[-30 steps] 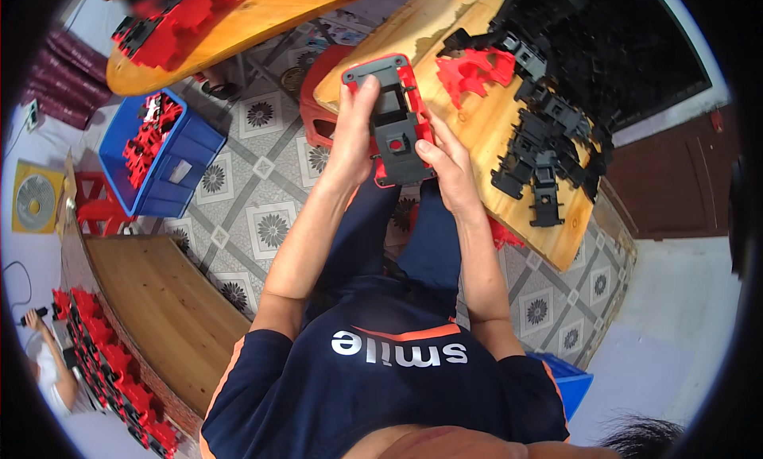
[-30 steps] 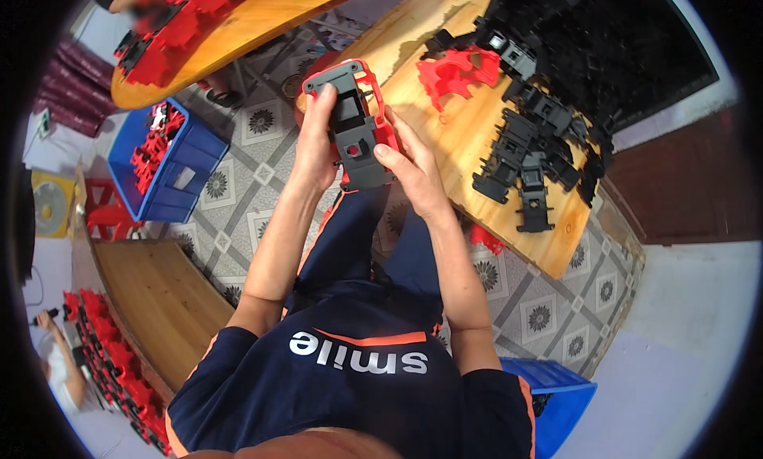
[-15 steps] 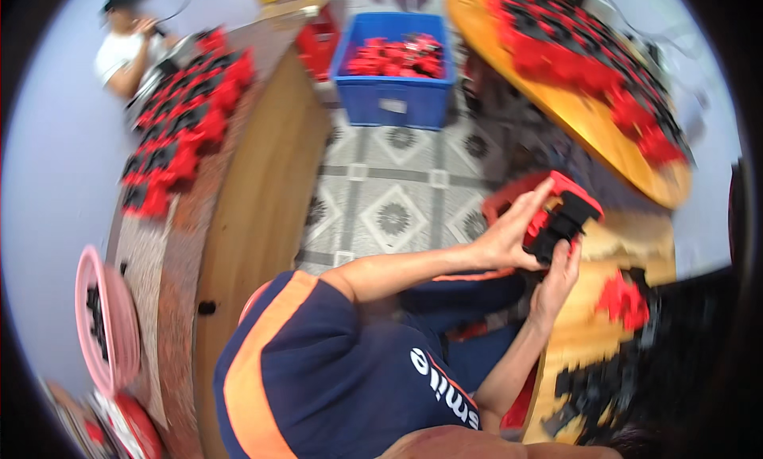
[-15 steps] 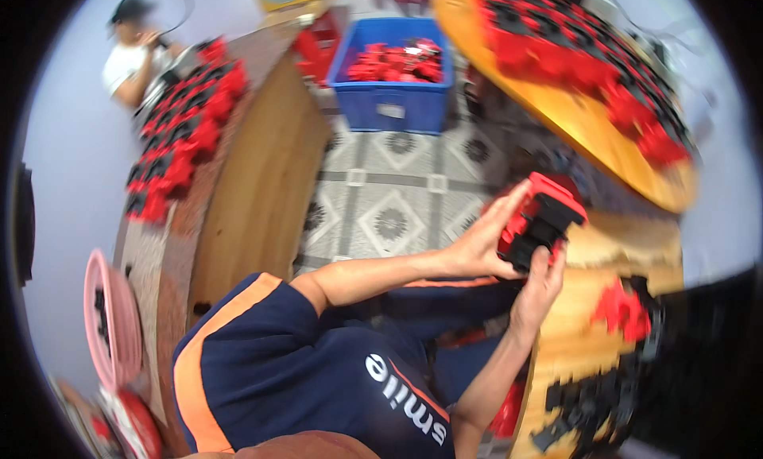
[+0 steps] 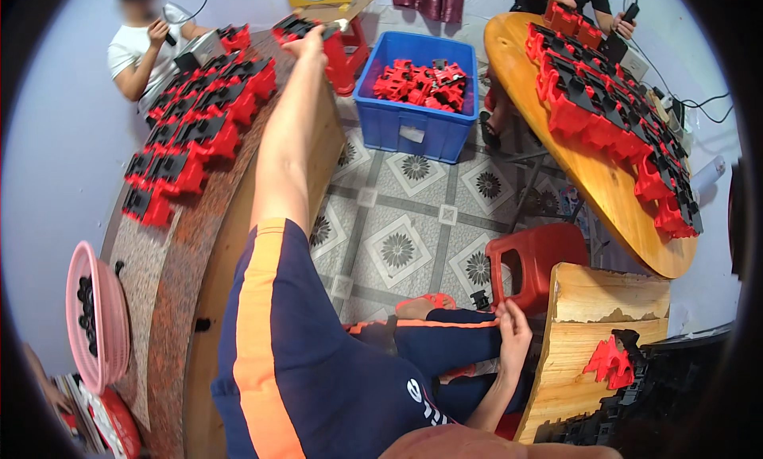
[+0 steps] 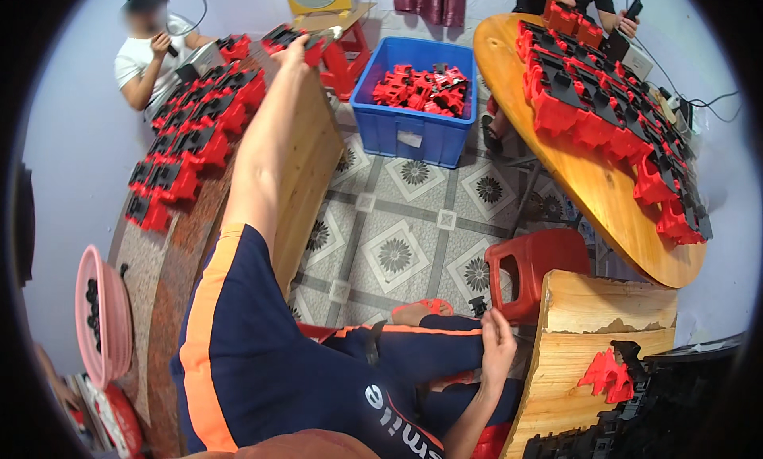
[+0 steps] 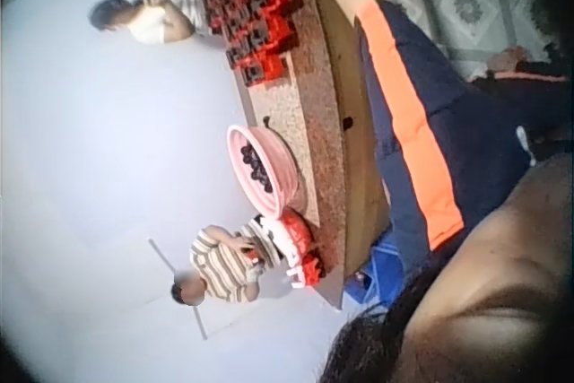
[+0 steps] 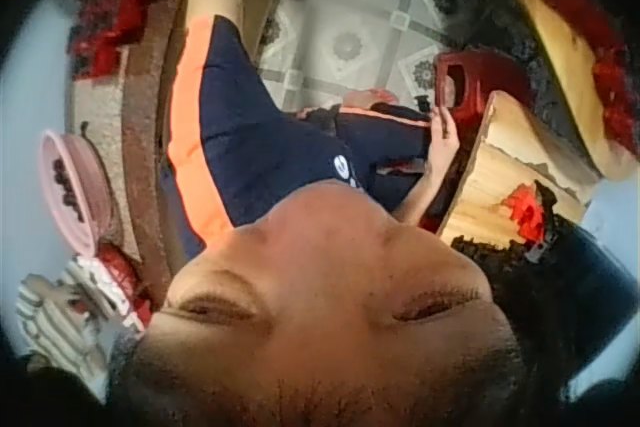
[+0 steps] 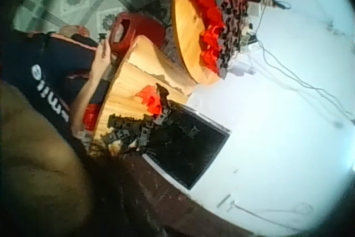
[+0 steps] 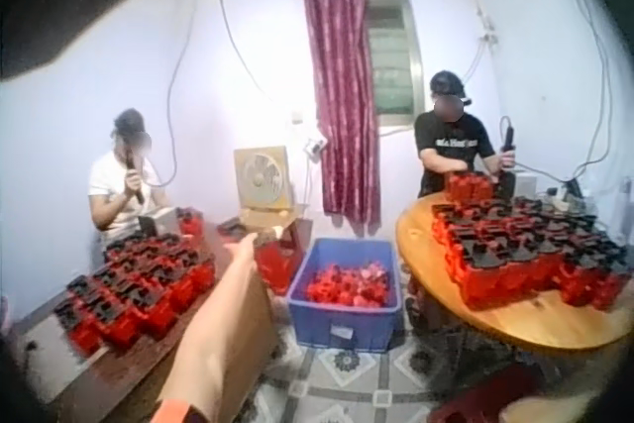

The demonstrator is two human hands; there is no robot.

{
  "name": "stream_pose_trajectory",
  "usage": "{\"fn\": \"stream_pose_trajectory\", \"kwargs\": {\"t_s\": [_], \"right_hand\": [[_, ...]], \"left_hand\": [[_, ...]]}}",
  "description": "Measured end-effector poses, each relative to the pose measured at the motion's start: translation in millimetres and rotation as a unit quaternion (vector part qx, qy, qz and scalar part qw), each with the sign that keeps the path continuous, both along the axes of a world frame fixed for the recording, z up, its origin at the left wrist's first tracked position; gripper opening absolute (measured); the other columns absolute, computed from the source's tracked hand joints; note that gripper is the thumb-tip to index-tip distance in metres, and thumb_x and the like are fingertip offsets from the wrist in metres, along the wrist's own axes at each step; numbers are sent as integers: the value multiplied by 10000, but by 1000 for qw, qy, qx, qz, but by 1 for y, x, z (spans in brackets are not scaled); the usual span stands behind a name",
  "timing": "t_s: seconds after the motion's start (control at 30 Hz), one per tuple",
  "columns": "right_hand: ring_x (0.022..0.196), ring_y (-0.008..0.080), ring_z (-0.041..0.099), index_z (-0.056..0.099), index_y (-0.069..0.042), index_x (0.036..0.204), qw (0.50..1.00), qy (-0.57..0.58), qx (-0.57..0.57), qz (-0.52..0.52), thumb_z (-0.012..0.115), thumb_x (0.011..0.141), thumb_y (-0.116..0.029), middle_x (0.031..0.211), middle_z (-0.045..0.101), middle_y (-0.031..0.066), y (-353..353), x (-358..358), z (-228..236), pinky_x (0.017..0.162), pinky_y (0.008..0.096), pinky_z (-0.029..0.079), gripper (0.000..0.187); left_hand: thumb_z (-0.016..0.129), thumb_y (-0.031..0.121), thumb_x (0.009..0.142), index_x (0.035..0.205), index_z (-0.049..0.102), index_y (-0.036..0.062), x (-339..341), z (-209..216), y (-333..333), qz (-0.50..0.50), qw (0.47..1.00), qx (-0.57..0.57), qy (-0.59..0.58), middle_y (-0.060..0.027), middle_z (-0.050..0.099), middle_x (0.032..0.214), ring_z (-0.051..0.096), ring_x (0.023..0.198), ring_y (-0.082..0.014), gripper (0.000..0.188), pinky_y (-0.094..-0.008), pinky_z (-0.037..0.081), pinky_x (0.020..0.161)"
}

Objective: Assemble plastic toy parts by snapping black components into red housings.

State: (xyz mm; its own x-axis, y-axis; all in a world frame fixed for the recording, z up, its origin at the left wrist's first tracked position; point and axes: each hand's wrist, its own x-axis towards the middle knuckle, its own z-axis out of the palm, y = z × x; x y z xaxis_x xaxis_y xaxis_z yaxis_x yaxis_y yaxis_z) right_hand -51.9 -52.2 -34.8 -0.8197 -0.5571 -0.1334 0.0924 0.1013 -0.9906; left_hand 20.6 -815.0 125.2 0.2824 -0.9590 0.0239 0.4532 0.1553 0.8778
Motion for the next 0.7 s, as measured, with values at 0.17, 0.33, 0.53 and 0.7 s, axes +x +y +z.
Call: {"fn": "stream_pose_trajectory", "kwargs": {"t_s": [0.17,0.33,0.53,0.7], "right_hand": [[975,142,639,542,79,1300,991,-60,74,-94,590,976,-113,1134,673,130,44,34,-22,833,257,501,379],[934,119,624,542,62,1308,976,-99,99,-166,602,966,-94,1114,668,104,67,66,-14,807,232,492,380],[1130,215,627,565,32,1299,979,-35,122,-156,614,953,-203,1200,662,159,72,70,-22,969,304,470,421],[963,279,671,627,35,1159,926,189,221,-241,657,910,-155,1065,665,187,81,66,0,846,340,514,314]], "left_hand": [[840,117,642,1533,-56,19,-25,-20,-44,92,985,124,-77,-283,428,1421,536,1216,-390,1267,-441,453,1040],[482,623,884,1510,174,23,-36,-5,-40,198,858,224,419,-193,497,1412,517,1265,-321,919,-457,487,1002],[516,528,887,1487,215,25,-110,-48,81,-56,974,190,107,-212,499,1388,546,1200,-353,839,-466,511,953],[544,449,889,1469,250,26,-94,-19,103,-284,958,31,-30,-227,501,1369,571,1146,-379,776,-474,531,912]]}}
